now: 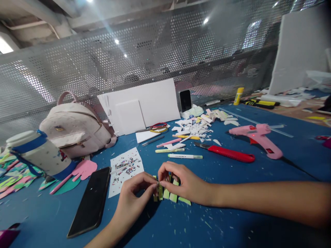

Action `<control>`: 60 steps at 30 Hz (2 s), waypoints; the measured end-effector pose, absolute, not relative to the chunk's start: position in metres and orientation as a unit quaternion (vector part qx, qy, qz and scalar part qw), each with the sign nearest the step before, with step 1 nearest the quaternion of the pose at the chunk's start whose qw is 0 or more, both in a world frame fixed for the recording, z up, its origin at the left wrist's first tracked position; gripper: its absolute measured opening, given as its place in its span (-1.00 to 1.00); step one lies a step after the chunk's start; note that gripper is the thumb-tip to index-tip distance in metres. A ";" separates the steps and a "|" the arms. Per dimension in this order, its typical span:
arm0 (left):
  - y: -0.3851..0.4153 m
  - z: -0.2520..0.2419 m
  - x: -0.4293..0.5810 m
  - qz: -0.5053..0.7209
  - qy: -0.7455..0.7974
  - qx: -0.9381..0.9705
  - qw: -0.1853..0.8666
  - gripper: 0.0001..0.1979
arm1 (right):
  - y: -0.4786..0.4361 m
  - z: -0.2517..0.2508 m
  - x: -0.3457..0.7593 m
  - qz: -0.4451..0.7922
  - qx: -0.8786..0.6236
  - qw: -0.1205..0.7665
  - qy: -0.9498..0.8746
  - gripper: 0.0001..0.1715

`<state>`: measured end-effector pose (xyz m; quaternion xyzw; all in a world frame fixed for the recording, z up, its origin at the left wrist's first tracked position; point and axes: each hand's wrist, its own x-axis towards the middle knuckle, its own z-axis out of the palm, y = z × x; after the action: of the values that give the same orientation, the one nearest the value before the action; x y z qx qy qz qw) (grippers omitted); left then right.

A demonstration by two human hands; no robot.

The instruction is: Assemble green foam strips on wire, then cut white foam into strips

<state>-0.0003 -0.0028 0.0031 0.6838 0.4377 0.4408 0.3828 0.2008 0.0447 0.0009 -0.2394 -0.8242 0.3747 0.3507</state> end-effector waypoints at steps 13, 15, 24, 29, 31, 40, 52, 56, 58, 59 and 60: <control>-0.004 0.002 0.000 0.427 0.451 0.688 0.375 -0.83 | 0.046 -0.004 0.199 0.368 -0.238 0.358 -0.824 -0.93; -0.003 0.002 0.000 0.430 0.452 0.688 0.371 -0.84 | 0.047 -0.004 0.199 0.366 -0.238 0.360 -0.824 -0.93; -0.004 0.005 0.001 0.431 0.448 0.691 0.370 -0.83 | 0.047 -0.003 0.201 0.354 -0.230 0.373 -0.826 -0.88; -0.004 0.004 0.001 0.427 0.449 0.677 0.397 -0.83 | 0.049 -0.002 0.204 0.260 -0.170 0.397 -0.863 -0.90; -0.005 0.004 0.000 0.425 0.450 0.674 0.404 -0.83 | 0.051 0.000 0.204 0.224 -0.137 0.398 -0.879 -0.94; -0.006 0.003 -0.002 0.420 0.455 0.677 0.398 -0.83 | 0.054 0.000 0.203 0.194 -0.124 0.413 -0.881 -0.90; -0.004 0.001 -0.002 0.420 0.447 0.693 0.379 -0.84 | 0.053 -0.001 0.203 0.229 -0.144 0.395 -0.878 -0.97; -0.003 0.002 -0.001 0.426 0.446 0.706 0.349 -0.88 | 0.053 -0.002 0.203 0.234 -0.160 0.391 -0.876 -0.96; -0.003 0.002 -0.001 0.427 0.451 0.713 0.326 -0.92 | 0.054 -0.002 0.203 0.237 -0.166 0.391 -0.874 -0.96; -0.003 0.002 -0.001 0.425 0.454 0.718 0.313 -0.94 | 0.054 -0.002 0.203 0.239 -0.166 0.392 -0.873 -0.96; -0.004 0.001 -0.002 0.424 0.456 0.723 0.299 -0.95 | 0.054 -0.001 0.203 0.240 -0.166 0.393 -0.872 -0.96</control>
<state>-0.0019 -0.0038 0.0012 0.7230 0.4557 0.4241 0.2994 0.2027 0.0536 -0.0015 -0.1657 -0.8720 0.2399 0.3933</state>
